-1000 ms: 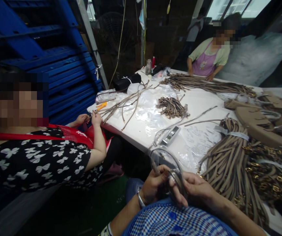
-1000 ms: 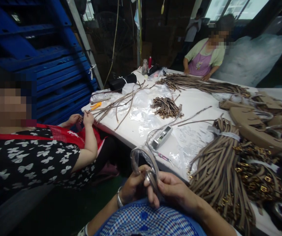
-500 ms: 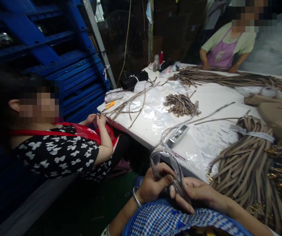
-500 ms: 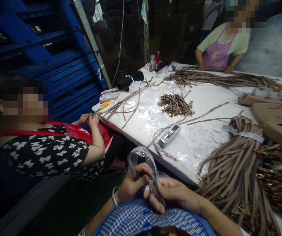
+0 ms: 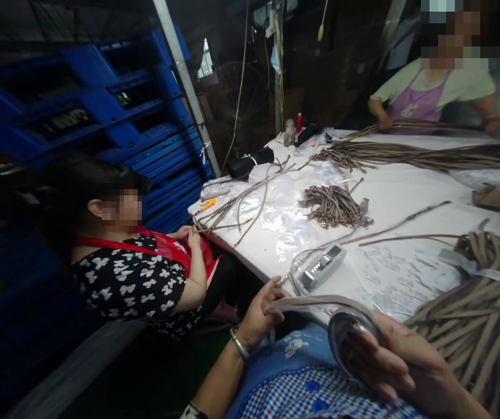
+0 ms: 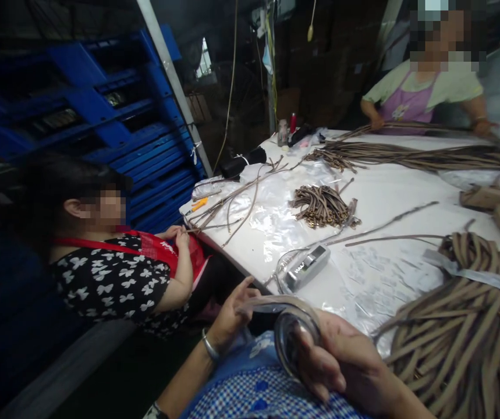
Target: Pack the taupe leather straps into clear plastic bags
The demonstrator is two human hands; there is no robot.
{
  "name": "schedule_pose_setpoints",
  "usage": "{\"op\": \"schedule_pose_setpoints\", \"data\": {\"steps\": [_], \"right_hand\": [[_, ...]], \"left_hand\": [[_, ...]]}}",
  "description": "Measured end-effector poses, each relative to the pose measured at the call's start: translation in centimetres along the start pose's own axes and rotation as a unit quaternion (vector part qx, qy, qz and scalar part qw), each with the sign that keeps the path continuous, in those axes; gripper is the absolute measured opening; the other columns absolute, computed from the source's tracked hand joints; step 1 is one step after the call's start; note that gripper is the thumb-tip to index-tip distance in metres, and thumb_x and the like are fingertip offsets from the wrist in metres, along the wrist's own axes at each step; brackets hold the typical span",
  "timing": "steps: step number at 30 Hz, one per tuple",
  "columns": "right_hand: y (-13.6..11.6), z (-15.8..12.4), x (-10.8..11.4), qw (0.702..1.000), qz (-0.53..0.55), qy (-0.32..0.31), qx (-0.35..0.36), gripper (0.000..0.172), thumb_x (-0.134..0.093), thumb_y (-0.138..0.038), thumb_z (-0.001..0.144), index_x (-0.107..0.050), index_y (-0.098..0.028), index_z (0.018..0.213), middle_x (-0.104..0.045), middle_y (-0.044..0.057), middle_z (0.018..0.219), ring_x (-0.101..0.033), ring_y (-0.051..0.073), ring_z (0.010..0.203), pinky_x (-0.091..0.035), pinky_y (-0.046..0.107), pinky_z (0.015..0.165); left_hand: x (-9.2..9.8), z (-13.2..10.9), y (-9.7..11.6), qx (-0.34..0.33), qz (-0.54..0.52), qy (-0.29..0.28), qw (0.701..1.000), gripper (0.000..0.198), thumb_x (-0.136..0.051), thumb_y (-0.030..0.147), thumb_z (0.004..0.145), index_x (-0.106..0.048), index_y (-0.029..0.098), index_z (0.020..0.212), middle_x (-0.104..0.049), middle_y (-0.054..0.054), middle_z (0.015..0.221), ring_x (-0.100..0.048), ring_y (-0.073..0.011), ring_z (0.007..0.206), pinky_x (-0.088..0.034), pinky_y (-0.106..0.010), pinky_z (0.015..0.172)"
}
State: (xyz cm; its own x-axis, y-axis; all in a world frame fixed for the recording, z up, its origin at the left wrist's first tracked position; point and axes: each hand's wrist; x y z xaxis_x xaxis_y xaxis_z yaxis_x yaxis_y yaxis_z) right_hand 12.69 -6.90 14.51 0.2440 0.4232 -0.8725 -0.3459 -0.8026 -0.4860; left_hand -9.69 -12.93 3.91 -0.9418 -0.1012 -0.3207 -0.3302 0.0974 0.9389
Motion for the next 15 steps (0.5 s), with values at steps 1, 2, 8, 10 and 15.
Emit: {"op": "schedule_pose_setpoints", "data": {"steps": [1, 2, 8, 10, 15], "right_hand": [[-1.0, -0.2, -0.1, 0.999, 0.002, 0.027, 0.018, 0.019, -0.065, -0.036, 0.084, -0.064, -0.017, 0.081, -0.025, -0.009, 0.047, -0.016, 0.003, 0.035, -0.026, 0.020, 0.038], [-2.0, -0.3, -0.1, 0.997, 0.003, 0.059, 0.044, 0.016, -0.064, -0.034, 0.084, -0.065, -0.018, 0.080, -0.022, -0.009, 0.049, -0.013, 0.003, 0.036, -0.025, 0.020, 0.037], [-6.6, 1.0, 2.1, 0.930, -0.074, 0.221, 0.286, 0.015, -0.059, -0.032, 0.088, -0.063, -0.024, 0.100, -0.034, -0.003, 0.069, -0.032, 0.010, 0.052, -0.047, 0.024, 0.058], [-7.7, 1.4, 3.4, 0.891, -0.163, 0.234, 0.352, 0.023, -0.062, -0.036, 0.087, -0.062, -0.025, 0.107, -0.039, -0.001, 0.074, -0.042, 0.012, 0.063, -0.049, 0.026, 0.072], [-9.3, 0.9, 8.1, 0.720, -0.527, 0.271, 0.361, 0.031, -0.053, -0.033, 0.092, -0.056, -0.024, 0.122, -0.060, 0.004, 0.085, -0.059, 0.020, 0.085, -0.048, 0.035, 0.086]], "left_hand": [[-0.1, 0.4, 0.0, -0.014, 0.043, -0.006, 0.999, 0.081, -0.073, 0.058, 0.066, -0.049, 0.019, 0.133, -0.061, -0.008, 0.102, -0.056, -0.0137, 0.079, -0.045, -0.025, 0.076], [-0.5, 0.7, 0.1, -0.025, 0.089, -0.013, 0.996, 0.070, -0.067, 0.057, 0.073, -0.055, 0.017, 0.128, -0.062, -0.009, 0.101, -0.057, -0.0168, 0.087, -0.044, -0.028, 0.083], [-6.3, 2.7, 1.0, -0.051, 0.274, -0.112, 0.954, 0.045, -0.042, 0.051, 0.091, -0.065, 0.012, 0.092, -0.060, -0.004, 0.072, -0.055, -0.0145, 0.067, -0.042, -0.024, 0.066], [-8.1, 3.5, 1.5, -0.041, 0.271, -0.147, 0.950, 0.044, -0.039, 0.050, 0.093, -0.062, 0.013, 0.087, -0.056, -0.002, 0.064, -0.052, -0.0122, 0.059, -0.040, -0.022, 0.061], [-10.7, 5.1, 4.0, -0.013, 0.252, -0.110, 0.961, 0.041, -0.042, 0.048, 0.092, -0.060, 0.012, 0.084, -0.048, 0.002, 0.057, -0.044, -0.0087, 0.053, -0.036, -0.020, 0.057]]}}
Point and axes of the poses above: each hand's wrist, its own z-axis towards the middle knuckle, its own x-axis out of the back of the hand, y = z × x
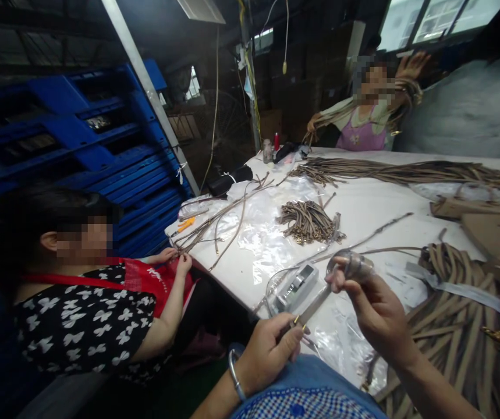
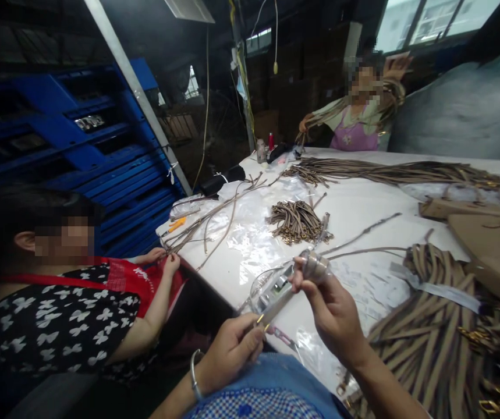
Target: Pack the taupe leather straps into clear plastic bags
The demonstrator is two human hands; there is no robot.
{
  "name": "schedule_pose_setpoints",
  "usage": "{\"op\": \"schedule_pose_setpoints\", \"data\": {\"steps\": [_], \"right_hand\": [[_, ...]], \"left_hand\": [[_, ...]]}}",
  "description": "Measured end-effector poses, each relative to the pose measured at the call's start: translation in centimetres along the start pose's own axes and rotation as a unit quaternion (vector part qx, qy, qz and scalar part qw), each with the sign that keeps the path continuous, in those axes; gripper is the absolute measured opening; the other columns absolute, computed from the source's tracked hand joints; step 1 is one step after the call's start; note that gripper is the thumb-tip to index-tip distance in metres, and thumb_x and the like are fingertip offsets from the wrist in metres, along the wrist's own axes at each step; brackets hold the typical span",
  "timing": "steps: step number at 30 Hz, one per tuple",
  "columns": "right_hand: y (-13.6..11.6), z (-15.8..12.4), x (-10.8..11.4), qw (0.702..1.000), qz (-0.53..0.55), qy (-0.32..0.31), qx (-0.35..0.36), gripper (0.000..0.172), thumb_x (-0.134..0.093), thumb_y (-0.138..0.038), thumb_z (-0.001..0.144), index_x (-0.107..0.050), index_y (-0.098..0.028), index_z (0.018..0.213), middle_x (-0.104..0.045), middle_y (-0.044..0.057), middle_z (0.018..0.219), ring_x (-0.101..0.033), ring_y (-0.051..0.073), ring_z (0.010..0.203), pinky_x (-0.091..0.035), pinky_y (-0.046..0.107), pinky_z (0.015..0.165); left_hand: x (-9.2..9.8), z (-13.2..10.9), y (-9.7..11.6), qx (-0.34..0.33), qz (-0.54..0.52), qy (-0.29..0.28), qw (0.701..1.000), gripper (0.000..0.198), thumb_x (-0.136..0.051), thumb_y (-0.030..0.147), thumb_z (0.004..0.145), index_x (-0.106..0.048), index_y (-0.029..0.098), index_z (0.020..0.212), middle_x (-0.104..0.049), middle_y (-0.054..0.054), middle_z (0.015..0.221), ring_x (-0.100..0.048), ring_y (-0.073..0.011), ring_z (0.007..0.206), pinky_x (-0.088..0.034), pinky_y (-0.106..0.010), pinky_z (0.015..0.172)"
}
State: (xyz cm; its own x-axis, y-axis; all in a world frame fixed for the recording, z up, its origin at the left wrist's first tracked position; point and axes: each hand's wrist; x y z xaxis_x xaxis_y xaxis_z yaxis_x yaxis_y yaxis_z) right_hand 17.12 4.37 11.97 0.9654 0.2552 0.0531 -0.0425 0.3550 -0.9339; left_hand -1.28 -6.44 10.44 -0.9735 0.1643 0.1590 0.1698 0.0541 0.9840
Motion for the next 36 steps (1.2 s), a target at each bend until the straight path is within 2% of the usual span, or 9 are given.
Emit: {"op": "schedule_pose_setpoints", "data": {"steps": [5, 12, 16, 20, 22, 25, 28, 32, 36], "right_hand": [[6.1, 0.2, 2.2, 0.937, -0.268, -0.152, 0.165, 0.032, -0.048, -0.023, 0.093, -0.052, -0.021, 0.125, -0.068, 0.010, 0.101, -0.065, 0.023, 0.092, -0.051, 0.033, 0.082], [10.2, -2.6, 2.3, 0.890, -0.279, -0.313, 0.180, 0.024, -0.042, -0.033, 0.095, -0.056, -0.016, 0.105, -0.066, 0.011, 0.085, -0.063, 0.024, 0.078, -0.051, 0.034, 0.070], [9.7, -3.0, 1.8, 0.904, -0.220, -0.366, 0.005, 0.029, -0.035, -0.036, 0.097, -0.056, -0.019, 0.086, -0.060, 0.007, 0.076, -0.056, 0.021, 0.069, -0.045, 0.032, 0.065], [8.1, -2.1, 1.9, 0.847, 0.021, -0.422, -0.322, 0.041, -0.034, -0.048, 0.096, -0.054, -0.017, 0.077, -0.051, 0.001, 0.065, -0.049, 0.014, 0.061, -0.041, 0.028, 0.061], [7.3, -1.7, 2.0, 0.797, 0.148, -0.412, -0.417, 0.041, -0.039, -0.049, 0.094, -0.055, -0.015, 0.077, -0.046, -0.001, 0.064, -0.043, 0.012, 0.057, -0.039, 0.025, 0.058], [6.3, -1.3, 2.1, 0.770, 0.257, -0.359, -0.460, 0.036, -0.047, -0.045, 0.093, -0.061, -0.012, 0.088, -0.043, -0.001, 0.067, -0.039, 0.011, 0.059, -0.040, 0.025, 0.059], [5.5, -0.9, 2.0, 0.765, 0.303, -0.318, -0.471, 0.036, -0.048, -0.043, 0.093, -0.064, -0.010, 0.098, -0.043, 0.000, 0.070, -0.039, 0.011, 0.060, -0.041, 0.025, 0.060], [4.8, -0.1, 2.4, 0.789, 0.351, -0.234, -0.446, 0.035, -0.049, -0.041, 0.092, -0.065, -0.013, 0.107, -0.043, 0.002, 0.074, -0.043, 0.012, 0.064, -0.044, 0.028, 0.066], [4.7, 1.2, 2.9, 0.862, 0.334, -0.127, -0.360, 0.038, -0.057, -0.039, 0.087, -0.062, -0.019, 0.118, -0.048, 0.005, 0.087, -0.051, 0.016, 0.076, -0.048, 0.035, 0.083]], "left_hand": [[0.2, 1.9, 2.4, 0.093, -0.092, 0.025, 0.991, 0.042, -0.047, 0.050, 0.090, -0.059, 0.011, 0.080, -0.040, 0.006, 0.049, -0.032, -0.0050, 0.042, -0.026, -0.018, 0.045], [0.2, 4.6, 2.5, 0.212, -0.208, 0.034, 0.954, 0.042, -0.052, 0.054, 0.085, -0.057, 0.013, 0.077, -0.036, 0.009, 0.049, -0.021, -0.0023, 0.038, -0.014, -0.017, 0.038], [2.5, 6.7, 0.4, 0.226, -0.054, 0.034, 0.972, 0.047, -0.049, 0.059, 0.084, -0.058, 0.015, 0.072, -0.037, 0.008, 0.049, -0.028, -0.0048, 0.039, -0.021, -0.019, 0.040], [5.3, 8.4, -2.5, 0.019, 0.310, 0.082, 0.947, 0.030, -0.058, 0.046, 0.085, -0.068, 0.018, 0.088, -0.068, -0.007, 0.085, -0.062, -0.0202, 0.083, -0.046, -0.032, 0.077], [5.4, 8.4, -3.8, -0.090, 0.349, 0.028, 0.933, 0.029, -0.054, 0.036, 0.089, -0.064, 0.022, 0.112, -0.066, -0.009, 0.117, -0.057, -0.0236, 0.111, -0.039, -0.039, 0.099], [3.7, 8.1, -5.7, -0.163, 0.281, -0.069, 0.943, 0.042, -0.056, 0.031, 0.089, -0.052, 0.023, 0.130, -0.060, -0.008, 0.130, -0.051, -0.0217, 0.122, -0.030, -0.040, 0.109], [1.1, 8.2, -7.3, -0.141, 0.187, -0.022, 0.972, 0.036, -0.054, 0.032, 0.090, -0.058, 0.022, 0.124, -0.065, -0.008, 0.121, -0.057, -0.0207, 0.114, -0.038, -0.036, 0.104], [-1.0, 9.4, -8.4, -0.062, 0.084, 0.083, 0.991, 0.032, -0.044, 0.035, 0.094, -0.068, 0.018, 0.107, -0.070, -0.009, 0.098, -0.063, -0.0195, 0.094, -0.046, -0.031, 0.090], [-1.9, 10.0, -8.5, -0.001, -0.018, 0.056, 0.998, 0.039, -0.042, 0.040, 0.094, -0.070, 0.014, 0.093, -0.062, -0.004, 0.073, -0.058, -0.0139, 0.070, -0.048, -0.027, 0.074]]}}
Point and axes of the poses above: each hand's wrist, its own z-axis towards the middle knuckle, its own x-axis out of the back of the hand, y = z × x
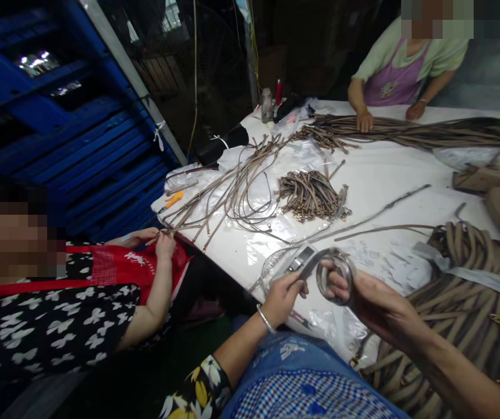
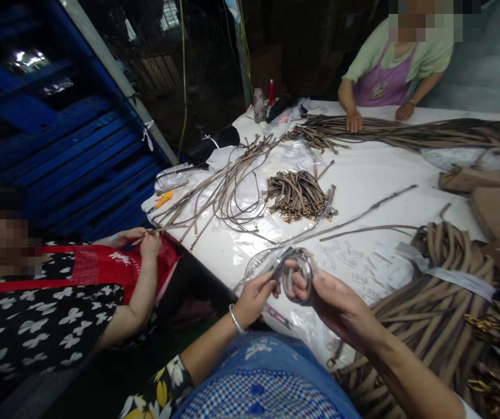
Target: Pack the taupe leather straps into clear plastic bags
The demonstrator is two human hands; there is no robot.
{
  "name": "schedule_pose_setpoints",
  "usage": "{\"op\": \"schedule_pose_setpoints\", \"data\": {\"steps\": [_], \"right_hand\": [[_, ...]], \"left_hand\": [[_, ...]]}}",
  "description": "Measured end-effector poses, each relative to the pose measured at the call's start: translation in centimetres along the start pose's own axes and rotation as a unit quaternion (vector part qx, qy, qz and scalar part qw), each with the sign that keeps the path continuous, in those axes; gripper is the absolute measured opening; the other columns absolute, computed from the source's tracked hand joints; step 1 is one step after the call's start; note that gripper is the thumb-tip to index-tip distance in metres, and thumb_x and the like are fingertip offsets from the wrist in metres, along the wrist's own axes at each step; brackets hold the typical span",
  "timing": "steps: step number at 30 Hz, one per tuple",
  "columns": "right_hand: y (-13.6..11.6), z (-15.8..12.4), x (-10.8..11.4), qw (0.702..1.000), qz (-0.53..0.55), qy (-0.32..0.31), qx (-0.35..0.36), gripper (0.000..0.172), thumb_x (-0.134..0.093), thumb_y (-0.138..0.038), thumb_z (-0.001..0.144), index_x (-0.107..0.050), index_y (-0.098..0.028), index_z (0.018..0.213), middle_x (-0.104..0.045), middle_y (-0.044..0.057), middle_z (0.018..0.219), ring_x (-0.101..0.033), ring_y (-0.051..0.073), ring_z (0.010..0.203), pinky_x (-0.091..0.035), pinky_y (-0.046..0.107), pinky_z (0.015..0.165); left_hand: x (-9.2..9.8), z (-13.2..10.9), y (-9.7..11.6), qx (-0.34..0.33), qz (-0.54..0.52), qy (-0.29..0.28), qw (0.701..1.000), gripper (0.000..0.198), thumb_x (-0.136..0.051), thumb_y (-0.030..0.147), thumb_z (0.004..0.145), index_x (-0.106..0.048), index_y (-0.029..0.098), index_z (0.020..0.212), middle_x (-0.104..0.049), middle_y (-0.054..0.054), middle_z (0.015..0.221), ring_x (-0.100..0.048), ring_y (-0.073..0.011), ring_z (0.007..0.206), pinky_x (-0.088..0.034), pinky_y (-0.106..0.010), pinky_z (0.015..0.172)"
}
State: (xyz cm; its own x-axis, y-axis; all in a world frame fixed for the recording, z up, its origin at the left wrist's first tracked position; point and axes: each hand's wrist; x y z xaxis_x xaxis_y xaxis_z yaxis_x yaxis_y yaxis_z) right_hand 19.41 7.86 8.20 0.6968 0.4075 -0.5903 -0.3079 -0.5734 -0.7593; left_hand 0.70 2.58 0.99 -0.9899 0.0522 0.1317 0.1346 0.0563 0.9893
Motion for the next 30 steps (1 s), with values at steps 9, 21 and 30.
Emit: {"op": "schedule_pose_setpoints", "data": {"steps": [9, 21, 30], "right_hand": [[1.2, 3.5, 2.2, 0.861, -0.415, 0.110, 0.272, 0.026, -0.053, -0.032, 0.091, -0.059, -0.023, 0.115, -0.062, 0.008, 0.107, -0.061, 0.022, 0.099, -0.046, 0.040, 0.097], [4.8, 2.2, 4.5, 0.802, -0.568, -0.079, 0.170, 0.032, -0.048, -0.034, 0.092, -0.058, -0.020, 0.118, -0.066, 0.013, 0.108, -0.061, 0.026, 0.102, -0.047, 0.038, 0.091], [7.9, 2.0, 2.3, 0.981, -0.172, 0.088, 0.026, 0.033, -0.061, -0.043, 0.085, -0.064, -0.021, 0.109, -0.069, 0.008, 0.106, -0.061, 0.025, 0.099, -0.046, 0.040, 0.091]], "left_hand": [[-1.8, -0.4, 3.5, 0.131, -0.210, -0.060, 0.967, 0.042, -0.051, 0.048, 0.088, -0.067, 0.011, 0.099, -0.053, 0.001, 0.068, -0.047, -0.0049, 0.049, -0.040, -0.017, 0.046], [0.5, 0.9, 5.1, 0.287, -0.288, -0.064, 0.912, 0.037, -0.060, 0.043, 0.078, -0.064, 0.007, 0.072, -0.057, -0.002, 0.056, -0.054, -0.0090, 0.043, -0.044, -0.019, 0.043], [0.4, 0.1, 3.3, 0.141, -0.143, 0.059, 0.978, 0.032, -0.054, 0.040, 0.086, -0.066, 0.012, 0.093, -0.065, -0.006, 0.078, -0.061, -0.0130, 0.065, -0.050, -0.021, 0.055]]}}
Point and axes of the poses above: each hand's wrist, its own z-axis towards the middle knuckle, its own x-axis out of the back of the hand, y = z × x
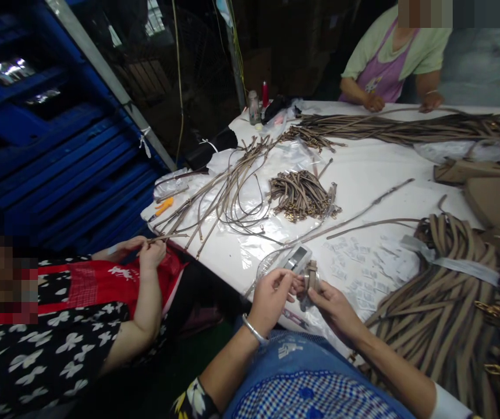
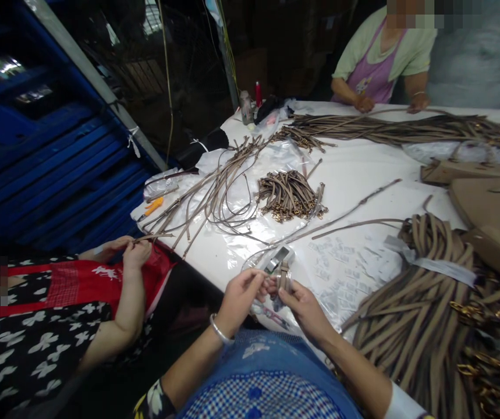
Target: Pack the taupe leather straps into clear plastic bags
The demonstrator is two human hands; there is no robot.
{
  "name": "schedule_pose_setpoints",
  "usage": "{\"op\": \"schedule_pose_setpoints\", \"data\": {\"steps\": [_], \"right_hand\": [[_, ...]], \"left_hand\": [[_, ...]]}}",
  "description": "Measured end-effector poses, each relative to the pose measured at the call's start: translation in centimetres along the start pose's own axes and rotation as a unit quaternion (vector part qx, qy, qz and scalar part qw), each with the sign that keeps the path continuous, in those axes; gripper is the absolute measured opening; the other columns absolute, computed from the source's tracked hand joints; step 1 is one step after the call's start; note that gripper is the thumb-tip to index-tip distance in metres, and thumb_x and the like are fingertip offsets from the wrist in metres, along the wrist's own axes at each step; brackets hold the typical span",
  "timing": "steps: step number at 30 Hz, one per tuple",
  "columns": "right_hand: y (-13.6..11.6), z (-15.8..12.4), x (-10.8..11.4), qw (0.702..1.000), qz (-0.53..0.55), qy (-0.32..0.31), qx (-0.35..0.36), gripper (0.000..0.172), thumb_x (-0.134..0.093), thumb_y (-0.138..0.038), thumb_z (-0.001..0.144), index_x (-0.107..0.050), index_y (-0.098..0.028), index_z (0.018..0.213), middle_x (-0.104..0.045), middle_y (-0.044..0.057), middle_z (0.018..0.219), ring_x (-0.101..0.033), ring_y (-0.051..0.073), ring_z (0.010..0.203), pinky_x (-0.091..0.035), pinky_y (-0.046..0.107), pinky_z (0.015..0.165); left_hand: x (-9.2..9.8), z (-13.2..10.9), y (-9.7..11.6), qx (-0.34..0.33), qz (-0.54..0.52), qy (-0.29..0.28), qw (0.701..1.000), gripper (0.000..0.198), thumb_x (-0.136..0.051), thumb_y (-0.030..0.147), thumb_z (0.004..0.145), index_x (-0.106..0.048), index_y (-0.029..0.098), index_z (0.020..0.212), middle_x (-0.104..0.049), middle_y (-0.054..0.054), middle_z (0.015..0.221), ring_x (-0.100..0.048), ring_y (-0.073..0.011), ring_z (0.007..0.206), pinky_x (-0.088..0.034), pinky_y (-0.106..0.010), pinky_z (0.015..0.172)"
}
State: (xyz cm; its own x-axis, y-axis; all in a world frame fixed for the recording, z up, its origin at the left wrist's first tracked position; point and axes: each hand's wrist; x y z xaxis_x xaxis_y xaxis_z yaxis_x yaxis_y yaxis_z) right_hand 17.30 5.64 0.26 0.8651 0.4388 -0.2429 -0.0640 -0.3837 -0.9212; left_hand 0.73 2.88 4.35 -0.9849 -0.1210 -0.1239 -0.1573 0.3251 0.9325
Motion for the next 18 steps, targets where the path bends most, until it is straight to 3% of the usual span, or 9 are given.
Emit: {"op": "schedule_pose_setpoints", "data": {"steps": [2, 4, 7, 9, 11, 13, 15, 18], "right_hand": [[0.0, -0.2, -1.2, 0.990, 0.139, 0.006, -0.020, 0.035, -0.062, -0.040, 0.085, -0.063, -0.023, 0.116, -0.063, 0.009, 0.122, -0.057, 0.025, 0.111, -0.041, 0.041, 0.099], [0.1, -0.3, -2.1, 0.978, 0.209, 0.013, -0.026, 0.036, -0.064, -0.037, 0.084, -0.063, -0.024, 0.118, -0.058, 0.008, 0.132, -0.051, 0.025, 0.120, -0.036, 0.042, 0.104], [0.7, -0.2, -2.8, 0.967, 0.252, 0.027, -0.035, 0.039, -0.066, -0.033, 0.083, -0.062, -0.025, 0.121, -0.056, 0.007, 0.134, -0.048, 0.026, 0.125, -0.033, 0.043, 0.108], [1.6, -0.2, -2.9, 0.964, 0.262, 0.029, -0.044, 0.041, -0.066, -0.032, 0.082, -0.061, -0.025, 0.123, -0.056, 0.007, 0.134, -0.048, 0.027, 0.125, -0.034, 0.044, 0.107], [2.5, -0.2, -2.9, 0.963, 0.265, 0.024, -0.046, 0.041, -0.065, -0.033, 0.082, -0.061, -0.025, 0.122, -0.056, 0.006, 0.134, -0.047, 0.027, 0.125, -0.035, 0.044, 0.107], [3.3, -0.4, -3.0, 0.962, 0.266, 0.016, -0.051, 0.040, -0.065, -0.034, 0.082, -0.062, -0.025, 0.121, -0.056, 0.005, 0.133, -0.047, 0.026, 0.126, -0.035, 0.043, 0.106], [3.9, -0.6, -3.0, 0.961, 0.270, 0.010, -0.065, 0.038, -0.065, -0.033, 0.081, -0.064, -0.024, 0.118, -0.059, 0.006, 0.129, -0.049, 0.026, 0.124, -0.035, 0.043, 0.106], [4.3, -0.9, -3.2, 0.957, 0.280, 0.004, -0.078, 0.036, -0.068, -0.029, 0.078, -0.066, -0.020, 0.113, -0.063, 0.008, 0.123, -0.054, 0.025, 0.116, -0.037, 0.041, 0.103]], "left_hand": [[-0.2, -0.6, -0.9, -0.051, 0.084, 0.038, 0.994, 0.026, -0.057, 0.034, 0.086, -0.068, 0.015, 0.099, -0.068, -0.009, 0.096, -0.063, -0.0154, 0.075, -0.051, -0.022, 0.058], [-0.4, -1.1, -1.7, -0.084, 0.156, 0.036, 0.983, 0.026, -0.061, 0.027, 0.083, -0.068, 0.019, 0.106, -0.066, -0.009, 0.110, -0.063, -0.0172, 0.083, -0.053, -0.025, 0.066], [-0.5, -1.2, -2.5, -0.103, 0.217, 0.024, 0.970, 0.032, -0.064, 0.020, 0.080, -0.068, 0.020, 0.112, -0.068, -0.008, 0.112, -0.063, -0.0188, 0.089, -0.051, -0.031, 0.083], [-0.3, -0.9, -2.8, -0.087, 0.219, 0.012, 0.972, 0.032, -0.064, 0.020, 0.079, -0.069, 0.019, 0.111, -0.070, -0.007, 0.108, -0.063, -0.0201, 0.091, -0.050, -0.032, 0.085], [0.1, -0.5, -3.1, -0.052, 0.202, -0.016, 0.978, 0.029, -0.065, 0.023, 0.078, -0.070, 0.017, 0.107, -0.071, -0.006, 0.100, -0.064, -0.0194, 0.085, -0.051, -0.030, 0.079], [0.5, -0.4, -3.4, 0.001, 0.172, -0.047, 0.984, 0.027, -0.065, 0.026, 0.078, -0.070, 0.014, 0.102, -0.071, -0.005, 0.087, -0.063, -0.0156, 0.069, -0.050, -0.024, 0.061], [0.7, -0.6, -4.0, 0.059, 0.142, -0.064, 0.986, 0.029, -0.063, 0.030, 0.078, -0.068, 0.013, 0.101, -0.069, -0.004, 0.076, -0.060, -0.0125, 0.055, -0.041, -0.019, 0.044], [0.6, -1.4, -4.9, 0.104, 0.103, -0.052, 0.988, 0.034, -0.061, 0.035, 0.080, -0.063, 0.014, 0.107, -0.069, -0.005, 0.076, -0.062, -0.0138, 0.050, -0.030, -0.015, 0.033]]}}
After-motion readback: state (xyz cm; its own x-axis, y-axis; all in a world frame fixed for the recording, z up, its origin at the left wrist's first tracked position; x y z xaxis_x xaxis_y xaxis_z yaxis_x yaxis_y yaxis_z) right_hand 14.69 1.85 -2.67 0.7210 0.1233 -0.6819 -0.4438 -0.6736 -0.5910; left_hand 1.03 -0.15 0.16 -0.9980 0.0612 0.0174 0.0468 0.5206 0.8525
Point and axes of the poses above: each hand's wrist, its own z-axis towards the middle knuckle, its own x-axis out of the back of the hand, y = z × x
